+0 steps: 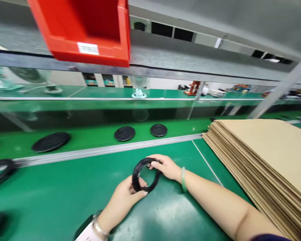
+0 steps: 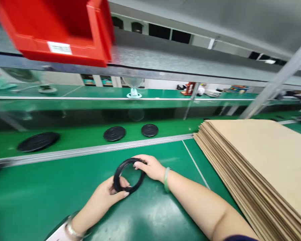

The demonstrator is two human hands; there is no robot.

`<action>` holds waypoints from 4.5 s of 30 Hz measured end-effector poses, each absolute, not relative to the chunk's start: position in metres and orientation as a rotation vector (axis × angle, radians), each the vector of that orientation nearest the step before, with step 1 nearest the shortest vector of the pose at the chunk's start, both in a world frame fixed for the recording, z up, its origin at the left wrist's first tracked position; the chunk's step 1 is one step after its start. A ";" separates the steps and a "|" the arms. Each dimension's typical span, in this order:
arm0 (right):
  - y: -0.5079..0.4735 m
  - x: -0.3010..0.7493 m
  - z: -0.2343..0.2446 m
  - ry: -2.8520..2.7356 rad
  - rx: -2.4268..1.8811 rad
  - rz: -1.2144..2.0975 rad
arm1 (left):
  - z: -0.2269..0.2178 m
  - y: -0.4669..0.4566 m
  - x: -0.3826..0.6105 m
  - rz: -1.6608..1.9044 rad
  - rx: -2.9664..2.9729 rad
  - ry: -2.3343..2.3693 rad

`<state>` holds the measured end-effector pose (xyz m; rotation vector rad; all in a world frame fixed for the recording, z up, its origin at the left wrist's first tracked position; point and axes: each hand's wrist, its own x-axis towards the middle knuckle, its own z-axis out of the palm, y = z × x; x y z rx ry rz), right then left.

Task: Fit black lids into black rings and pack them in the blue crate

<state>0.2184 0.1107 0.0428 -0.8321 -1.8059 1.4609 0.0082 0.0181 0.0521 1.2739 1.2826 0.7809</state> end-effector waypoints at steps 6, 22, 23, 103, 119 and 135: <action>0.162 0.249 0.019 -1.615 -1.192 1.022 | 0.033 0.030 0.005 0.785 1.247 1.255; 0.178 0.273 0.022 -1.882 -1.369 0.710 | 0.055 0.026 0.014 0.744 1.306 1.237; 0.178 0.272 0.022 -1.889 -1.374 0.709 | 0.056 0.026 0.014 0.741 1.302 1.238; 0.175 0.278 0.009 -2.171 -1.335 0.657 | 0.061 0.013 0.022 0.941 1.114 1.130; 0.177 0.264 0.015 -2.062 -1.362 0.644 | 0.021 0.036 0.005 0.917 1.100 1.315; 0.176 0.264 0.017 -2.067 -1.384 0.649 | 0.038 0.037 0.006 0.847 1.048 1.357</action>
